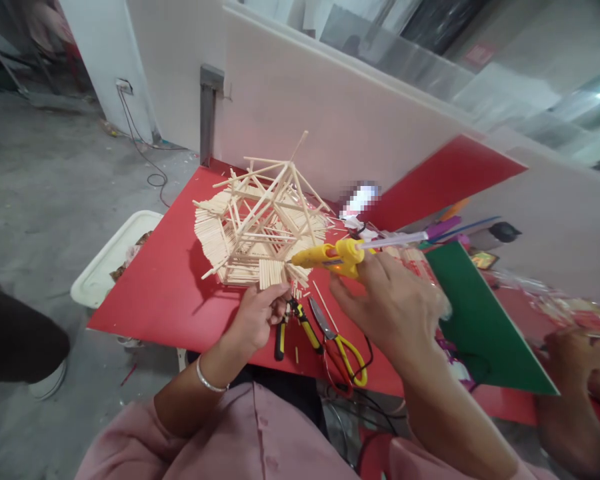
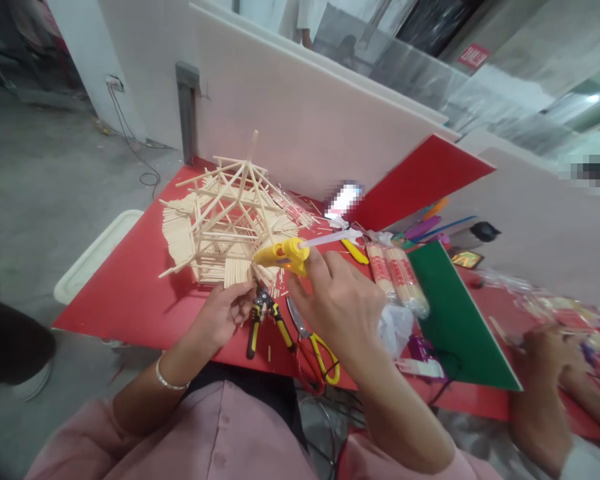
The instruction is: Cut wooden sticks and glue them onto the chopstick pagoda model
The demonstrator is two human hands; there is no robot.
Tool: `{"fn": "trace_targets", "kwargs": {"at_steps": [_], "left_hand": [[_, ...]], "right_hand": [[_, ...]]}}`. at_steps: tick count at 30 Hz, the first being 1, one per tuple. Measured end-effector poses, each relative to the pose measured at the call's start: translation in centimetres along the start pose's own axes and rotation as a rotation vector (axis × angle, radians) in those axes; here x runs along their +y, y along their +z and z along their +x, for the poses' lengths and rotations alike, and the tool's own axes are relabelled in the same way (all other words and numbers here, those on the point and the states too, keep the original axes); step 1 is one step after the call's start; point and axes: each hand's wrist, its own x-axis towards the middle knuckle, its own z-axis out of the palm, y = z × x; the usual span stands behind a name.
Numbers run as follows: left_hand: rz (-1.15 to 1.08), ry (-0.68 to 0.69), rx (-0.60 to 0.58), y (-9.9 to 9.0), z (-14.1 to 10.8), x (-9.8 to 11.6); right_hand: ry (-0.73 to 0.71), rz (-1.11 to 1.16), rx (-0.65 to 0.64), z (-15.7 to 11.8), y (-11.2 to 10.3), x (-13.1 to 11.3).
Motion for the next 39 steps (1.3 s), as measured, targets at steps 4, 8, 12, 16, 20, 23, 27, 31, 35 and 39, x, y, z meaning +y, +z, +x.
{"fn": "trace_targets", "kwargs": {"at_steps": [4, 8, 12, 16, 20, 23, 27, 31, 35, 39], "left_hand": [[0.009, -0.004, 0.03, 0.26, -0.11, 0.22], [0.007, -0.005, 0.028, 0.39, -0.14, 0.32], [0.002, -0.032, 0.041, 0.49, -0.15, 0.42], [0.003, -0.056, 0.038, 0.57, -0.16, 0.53], [0.006, -0.073, 0.027, 0.45, -0.09, 0.47], [0.006, -0.083, 0.029, 0.35, -0.08, 0.41], [0.0, -0.085, 0.035, 0.43, -0.16, 0.48], [0.002, -0.089, 0.02, 0.57, -0.2, 0.61], [0.003, -0.096, 0.01, 0.45, -0.17, 0.54], [0.004, -0.094, 0.007, 0.23, -0.14, 0.29]], "right_hand": [[0.001, 0.008, 0.037, 0.07, 0.02, 0.05], [0.009, 0.027, 0.051, 0.03, 0.08, 0.11], [0.027, 0.049, 0.02, -0.28, 0.19, 0.19], [0.03, 0.071, 0.019, -0.4, 0.16, 0.14], [0.05, 0.06, 0.009, -0.29, 0.07, 0.0], [0.047, 0.066, 0.011, -0.3, 0.11, -0.04], [0.049, 0.071, 0.016, -0.37, 0.2, -0.05], [0.05, 0.076, 0.028, -0.28, 0.12, -0.12], [0.048, 0.077, 0.019, -0.18, 0.04, -0.19], [0.043, 0.061, 0.023, -0.2, 0.12, -0.2]]}}
